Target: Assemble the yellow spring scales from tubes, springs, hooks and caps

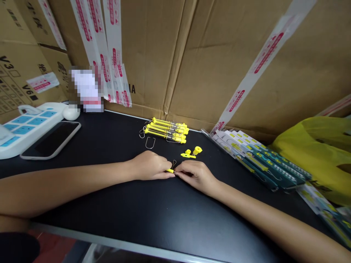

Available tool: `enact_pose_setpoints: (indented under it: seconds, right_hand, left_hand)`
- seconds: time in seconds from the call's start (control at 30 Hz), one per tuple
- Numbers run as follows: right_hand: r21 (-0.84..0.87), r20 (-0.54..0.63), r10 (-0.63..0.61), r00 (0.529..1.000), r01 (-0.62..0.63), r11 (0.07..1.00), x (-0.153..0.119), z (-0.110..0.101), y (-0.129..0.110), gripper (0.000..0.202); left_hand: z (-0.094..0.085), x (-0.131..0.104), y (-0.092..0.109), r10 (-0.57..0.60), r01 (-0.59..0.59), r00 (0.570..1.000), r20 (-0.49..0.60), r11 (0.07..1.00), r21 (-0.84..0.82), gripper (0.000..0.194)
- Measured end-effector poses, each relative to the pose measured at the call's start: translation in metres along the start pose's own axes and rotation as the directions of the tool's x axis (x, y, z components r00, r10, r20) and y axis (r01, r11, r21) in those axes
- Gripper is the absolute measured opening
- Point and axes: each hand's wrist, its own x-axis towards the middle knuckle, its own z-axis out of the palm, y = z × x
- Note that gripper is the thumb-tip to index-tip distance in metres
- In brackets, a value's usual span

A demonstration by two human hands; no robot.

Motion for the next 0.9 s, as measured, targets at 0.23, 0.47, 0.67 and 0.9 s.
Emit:
enact_pose_setpoints:
  seconds: [0.23,0.47,0.67,0.9]
  right_hand:
    - [-0.132,-0.085,-0.036,0.996,0.025,0.991,-0.001,-0.001,0.006,0.019]
    - [-0.373,-0.087,-0.244,0.966,0.195,0.907,0.042,0.003,0.02,0.024]
    - [-0.463,-0.023,-0.277,0.961,0.236,0.854,0.098,0.023,0.02,0.03]
    - [-0.214,-0.041,-0.077,0.996,0.066,0.975,0.082,0.023,0.015,0.02]
  left_hand:
    - [0.0,0.0,0.004,0.059,-0.058,0.994,-0.092,0.998,0.012,0.027]
    - [-0.002,-0.001,0.004,0.158,-0.156,0.98,-0.124,0.987,0.026,0.016]
    - [-0.001,-0.001,0.002,0.187,-0.187,0.978,-0.094,0.982,0.008,0.015]
    - [0.0,0.0,0.001,0.143,-0.149,0.983,-0.112,0.987,-0.052,0.01]
